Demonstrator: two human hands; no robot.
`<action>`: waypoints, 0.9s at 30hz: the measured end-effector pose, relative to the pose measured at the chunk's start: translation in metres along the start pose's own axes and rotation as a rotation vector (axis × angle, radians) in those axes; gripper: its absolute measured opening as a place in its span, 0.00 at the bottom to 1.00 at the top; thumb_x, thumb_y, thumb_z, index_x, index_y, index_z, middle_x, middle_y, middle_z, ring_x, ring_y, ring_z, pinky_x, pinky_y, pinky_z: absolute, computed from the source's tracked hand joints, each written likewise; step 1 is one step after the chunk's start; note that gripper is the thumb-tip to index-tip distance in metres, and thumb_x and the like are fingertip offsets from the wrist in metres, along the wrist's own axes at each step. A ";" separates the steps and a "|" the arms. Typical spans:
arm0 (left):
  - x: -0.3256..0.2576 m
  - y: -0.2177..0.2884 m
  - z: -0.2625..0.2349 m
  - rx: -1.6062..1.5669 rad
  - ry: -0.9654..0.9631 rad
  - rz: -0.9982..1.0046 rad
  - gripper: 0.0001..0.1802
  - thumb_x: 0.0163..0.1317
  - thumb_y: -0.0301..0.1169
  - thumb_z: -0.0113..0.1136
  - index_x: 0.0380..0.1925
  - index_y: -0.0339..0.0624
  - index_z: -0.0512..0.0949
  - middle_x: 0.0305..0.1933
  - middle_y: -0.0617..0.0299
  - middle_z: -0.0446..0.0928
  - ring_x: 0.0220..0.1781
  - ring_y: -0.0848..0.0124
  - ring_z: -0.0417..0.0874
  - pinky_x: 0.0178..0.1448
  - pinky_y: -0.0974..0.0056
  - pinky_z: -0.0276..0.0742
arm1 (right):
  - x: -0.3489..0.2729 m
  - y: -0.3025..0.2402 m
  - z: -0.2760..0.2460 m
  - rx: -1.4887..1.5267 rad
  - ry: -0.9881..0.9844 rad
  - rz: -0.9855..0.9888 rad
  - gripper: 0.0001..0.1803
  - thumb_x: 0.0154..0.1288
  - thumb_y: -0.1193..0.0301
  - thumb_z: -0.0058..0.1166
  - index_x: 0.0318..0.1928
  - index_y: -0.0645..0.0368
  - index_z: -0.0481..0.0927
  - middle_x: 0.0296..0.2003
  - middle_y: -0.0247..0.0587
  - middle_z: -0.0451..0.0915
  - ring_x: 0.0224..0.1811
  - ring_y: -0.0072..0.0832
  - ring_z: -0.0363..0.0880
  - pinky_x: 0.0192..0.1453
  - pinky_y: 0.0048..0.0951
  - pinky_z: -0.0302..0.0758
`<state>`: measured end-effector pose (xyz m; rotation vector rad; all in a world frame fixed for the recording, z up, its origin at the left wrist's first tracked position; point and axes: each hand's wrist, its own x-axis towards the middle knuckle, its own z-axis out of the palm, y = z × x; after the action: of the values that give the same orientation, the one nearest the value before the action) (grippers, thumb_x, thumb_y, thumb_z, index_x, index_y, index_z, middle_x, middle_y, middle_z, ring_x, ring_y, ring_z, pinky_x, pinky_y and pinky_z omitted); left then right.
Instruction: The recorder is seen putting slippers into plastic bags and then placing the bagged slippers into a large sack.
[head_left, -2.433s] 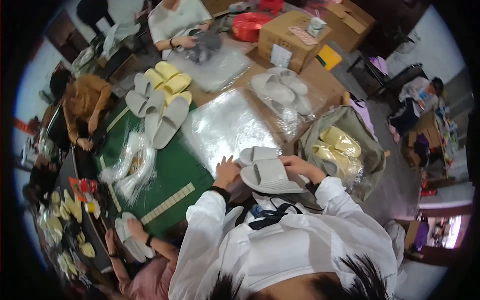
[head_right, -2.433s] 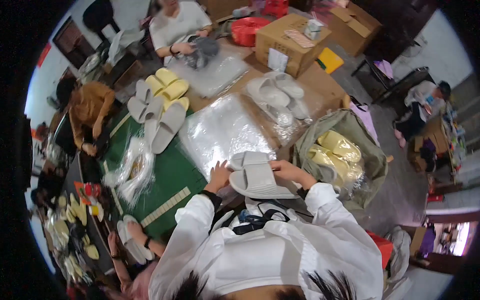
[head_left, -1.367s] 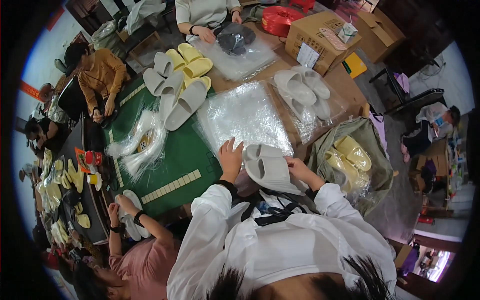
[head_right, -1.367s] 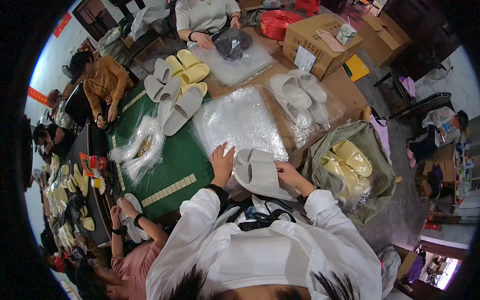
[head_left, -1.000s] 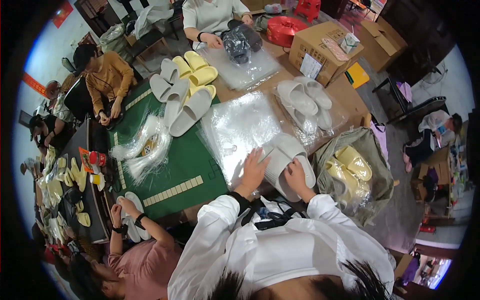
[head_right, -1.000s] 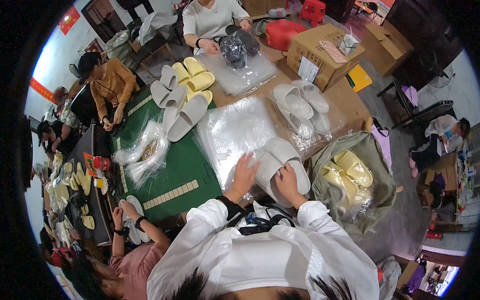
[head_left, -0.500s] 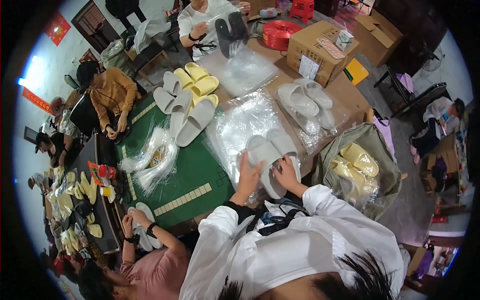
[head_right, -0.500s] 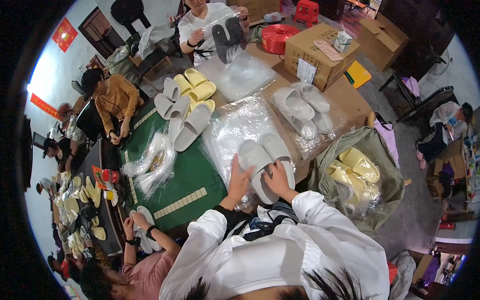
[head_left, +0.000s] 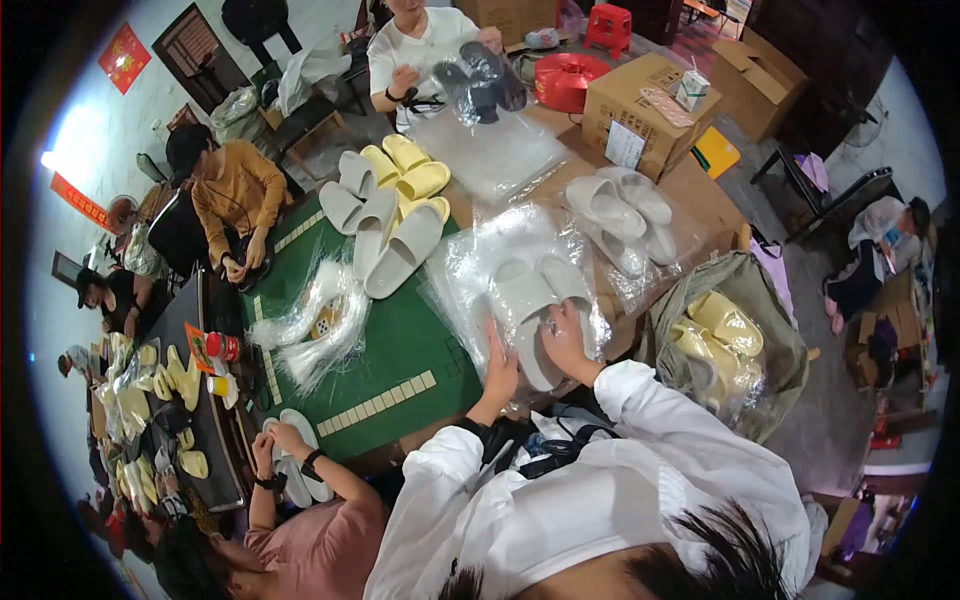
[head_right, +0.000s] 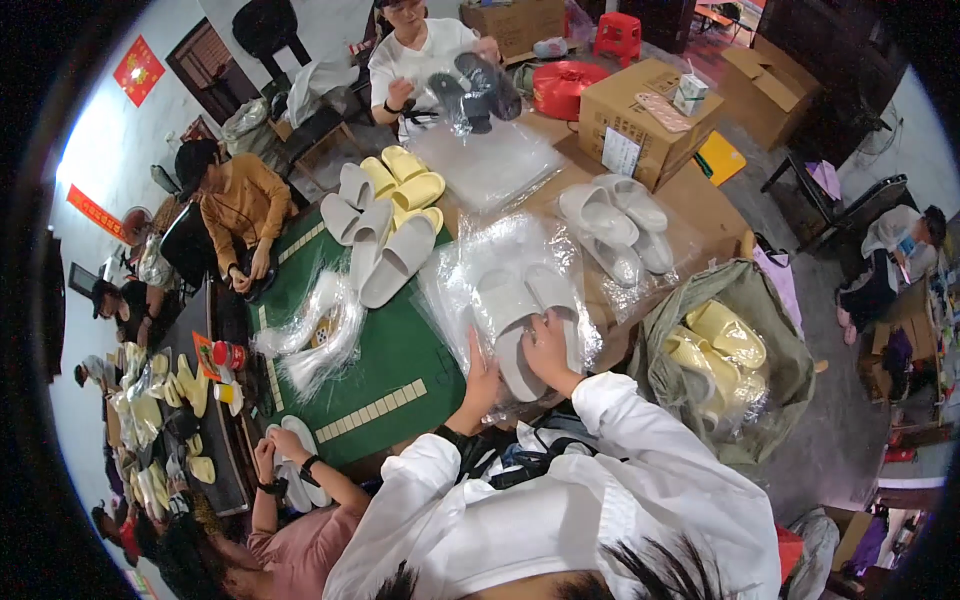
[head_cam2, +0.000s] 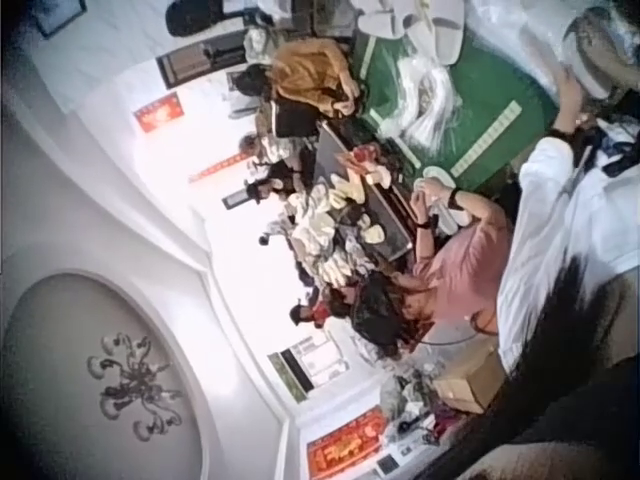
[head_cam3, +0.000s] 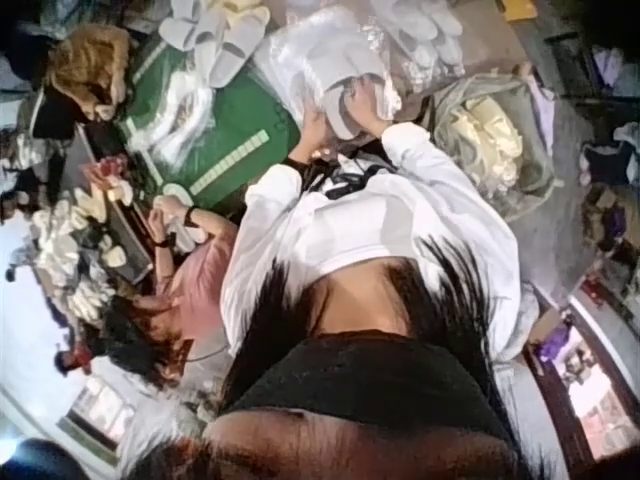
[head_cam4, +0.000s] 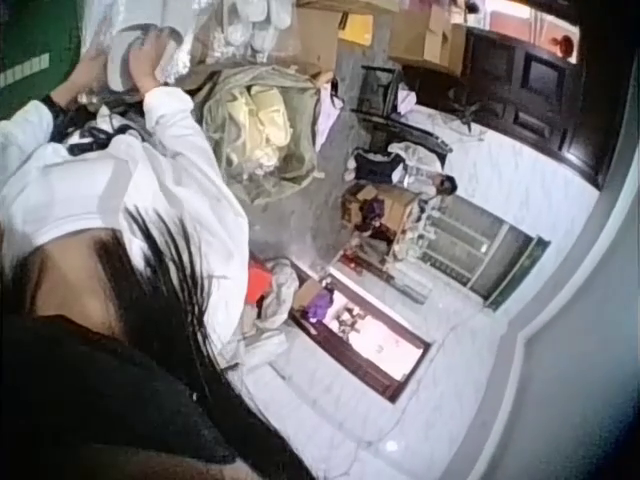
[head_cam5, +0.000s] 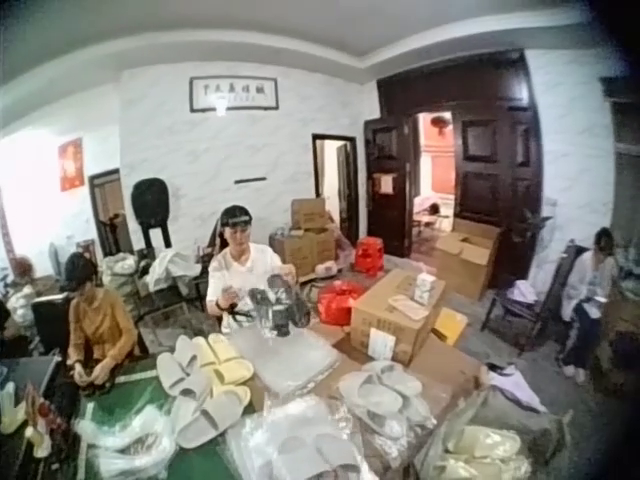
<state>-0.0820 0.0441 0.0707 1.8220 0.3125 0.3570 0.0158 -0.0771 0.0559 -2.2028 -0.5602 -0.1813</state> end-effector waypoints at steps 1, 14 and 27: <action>-0.004 -0.003 -0.003 -0.276 -0.080 -0.221 0.40 0.59 0.17 0.43 0.67 0.49 0.37 0.62 0.41 0.57 0.52 0.54 0.71 0.49 0.58 0.71 | 0.005 -0.002 0.006 -0.004 0.011 0.006 0.21 0.48 0.72 0.53 0.46 0.65 0.70 0.50 0.61 0.63 0.50 0.55 0.64 0.54 0.44 0.63; 0.007 -0.054 -0.008 -1.008 -0.341 -0.761 0.19 0.62 0.24 0.44 0.52 0.34 0.57 0.47 0.48 0.69 0.44 0.53 0.76 0.48 0.58 0.78 | -0.016 -0.019 -0.003 0.049 -0.369 -0.037 0.12 0.56 0.67 0.49 0.40 0.58 0.78 0.41 0.52 0.74 0.44 0.48 0.71 0.47 0.41 0.69; 0.031 0.087 0.040 -0.835 -0.578 -0.655 0.21 0.63 0.21 0.44 0.56 0.37 0.54 0.47 0.44 0.71 0.40 0.58 0.79 0.46 0.63 0.78 | -0.031 0.033 -0.083 1.645 -0.405 1.038 0.33 0.63 0.46 0.41 0.61 0.51 0.55 0.54 0.38 0.63 0.48 0.33 0.70 0.47 0.35 0.71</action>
<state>-0.0353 -0.0024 0.1468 0.8623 0.2742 -0.4488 0.0084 -0.1689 0.0760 -0.6352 0.2986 0.9509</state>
